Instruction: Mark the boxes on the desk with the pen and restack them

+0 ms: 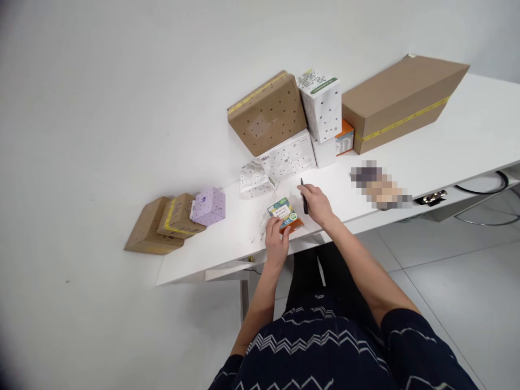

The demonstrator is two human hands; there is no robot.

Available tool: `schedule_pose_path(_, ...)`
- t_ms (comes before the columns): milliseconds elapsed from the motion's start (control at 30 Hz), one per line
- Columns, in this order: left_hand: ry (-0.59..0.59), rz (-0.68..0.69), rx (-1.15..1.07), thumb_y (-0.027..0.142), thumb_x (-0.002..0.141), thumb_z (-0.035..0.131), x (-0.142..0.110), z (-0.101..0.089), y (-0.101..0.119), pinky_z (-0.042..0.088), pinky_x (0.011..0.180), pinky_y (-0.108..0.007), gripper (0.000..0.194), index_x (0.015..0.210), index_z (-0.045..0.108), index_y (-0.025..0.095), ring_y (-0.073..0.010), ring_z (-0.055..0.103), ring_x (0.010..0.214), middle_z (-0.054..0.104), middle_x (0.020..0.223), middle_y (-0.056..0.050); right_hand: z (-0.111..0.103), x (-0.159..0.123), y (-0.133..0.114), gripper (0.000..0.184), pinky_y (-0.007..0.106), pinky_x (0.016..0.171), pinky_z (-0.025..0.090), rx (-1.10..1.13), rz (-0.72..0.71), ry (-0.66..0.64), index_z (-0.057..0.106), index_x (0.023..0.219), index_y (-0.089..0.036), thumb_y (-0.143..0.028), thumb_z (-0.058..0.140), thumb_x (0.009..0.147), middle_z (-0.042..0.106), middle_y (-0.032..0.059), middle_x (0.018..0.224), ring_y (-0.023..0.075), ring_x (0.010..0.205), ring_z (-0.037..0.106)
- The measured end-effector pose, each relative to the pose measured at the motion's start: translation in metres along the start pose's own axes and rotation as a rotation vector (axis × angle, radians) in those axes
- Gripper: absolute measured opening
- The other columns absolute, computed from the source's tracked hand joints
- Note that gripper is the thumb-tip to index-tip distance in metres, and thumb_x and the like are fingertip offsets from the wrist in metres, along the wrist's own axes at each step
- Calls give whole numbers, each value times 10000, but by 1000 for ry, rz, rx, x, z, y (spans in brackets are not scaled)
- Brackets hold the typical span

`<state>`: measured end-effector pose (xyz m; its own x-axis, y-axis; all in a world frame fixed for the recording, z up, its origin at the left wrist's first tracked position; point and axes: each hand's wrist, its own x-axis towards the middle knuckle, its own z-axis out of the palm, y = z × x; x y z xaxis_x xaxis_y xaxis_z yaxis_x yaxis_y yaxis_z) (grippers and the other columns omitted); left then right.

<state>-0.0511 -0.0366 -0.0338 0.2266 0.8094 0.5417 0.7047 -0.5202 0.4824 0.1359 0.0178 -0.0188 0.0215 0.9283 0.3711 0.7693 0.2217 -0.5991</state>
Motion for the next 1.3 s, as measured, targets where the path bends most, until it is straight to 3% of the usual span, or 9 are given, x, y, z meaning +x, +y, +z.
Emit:
schedule_pose_path(100, -3, 1, -9, 270, 928, 461, 0, 0, -1, 409, 1057, -433, 261, 1137, 571, 160, -225, 481, 1239, 567, 1187, -141, 0, -6, 12, 441, 419, 890, 390, -336, -65, -269, 485, 1335, -154, -167, 330, 922, 524, 156, 1337, 305, 1166, 447)
schedule_pose_path(233, 8, 37, 10, 264, 924, 474, 0, 0, -3, 405, 1062, -433, 276, 1159, 564, 150, -226, 480, 1240, 572, 1190, -147, 9, -11, 16, 484, 441, 911, 344, -448, -72, -325, 461, 1377, -219, -151, 301, 925, 498, 113, 1384, 332, 1256, 353)
schedule_pose_path(367, 19, 50, 28, 269, 923, 479, 0, 1, -4, 420, 1050, -438, 276, 1154, 569, 147, -234, 495, 1224, 580, 1182, -156, 1, -14, 28, 512, 440, 918, 338, -434, 17, -258, 427, 1406, -261, -156, 329, 914, 479, 102, 1405, 327, 1249, 355)
schedule_pose_path(567, 44, 58, 48, 254, 918, 491, -1, 2, -4, 439, 1037, -427, 269, 1143, 572, 133, -233, 505, 1212, 580, 1180, -165, -55, -24, 77, 596, 546, 928, 275, -554, 473, 112, 410, 1388, -181, -446, 508, 863, 328, 227, 1452, 425, 1277, 273)
schedule_pose_path(667, 51, 59, 41, 251, 916, 494, -1, 4, -6, 441, 1035, -430, 265, 1140, 575, 135, -233, 503, 1215, 581, 1178, -163, -75, -27, 94, 694, 544, 895, 284, -561, 674, 80, 420, 1353, -139, -535, 564, 802, 376, 269, 1380, 428, 1209, 346)
schedule_pose_path(833, 93, 128, 26, 237, 899, 525, 3, 6, -11, 452, 1022, -428, 261, 1137, 575, 140, -233, 513, 1204, 588, 1164, -152, -84, -26, 94, 587, 476, 866, 317, -541, 715, 24, 459, 1311, -145, -463, 520, 821, 514, 229, 1237, 357, 1090, 445)
schedule_pose_path(1133, 124, 205, 29, 206, 875, 561, 9, 8, -16, 462, 1008, -423, 280, 1150, 574, 156, -234, 532, 1181, 590, 1156, -139, -98, -37, 64, 710, 496, 854, 376, -357, 775, -18, 397, 1401, -183, -365, 595, 744, 559, 218, 1186, 378, 1096, 466)
schedule_pose_path(1200, 128, 220, 8, 195, 867, 570, 10, 7, -18, 459, 1015, -427, 294, 1160, 573, 168, -235, 532, 1185, 588, 1168, -135, -103, -44, 60, 755, 483, 875, 391, -167, 775, 4, 391, 1412, -182, -392, 621, 725, 576, 194, 1178, 356, 1094, 487)
schedule_pose_path(1300, 118, 243, -18, 181, 856, 583, 11, 7, -21, 452, 1026, -438, 316, 1172, 574, 175, -240, 532, 1191, 590, 1177, -133, -108, -50, 49, 727, 380, 862, 446, 406, 773, 69, 450, 1369, -179, -419, 649, 712, 627, 118, 1110, 252, 987, 572)
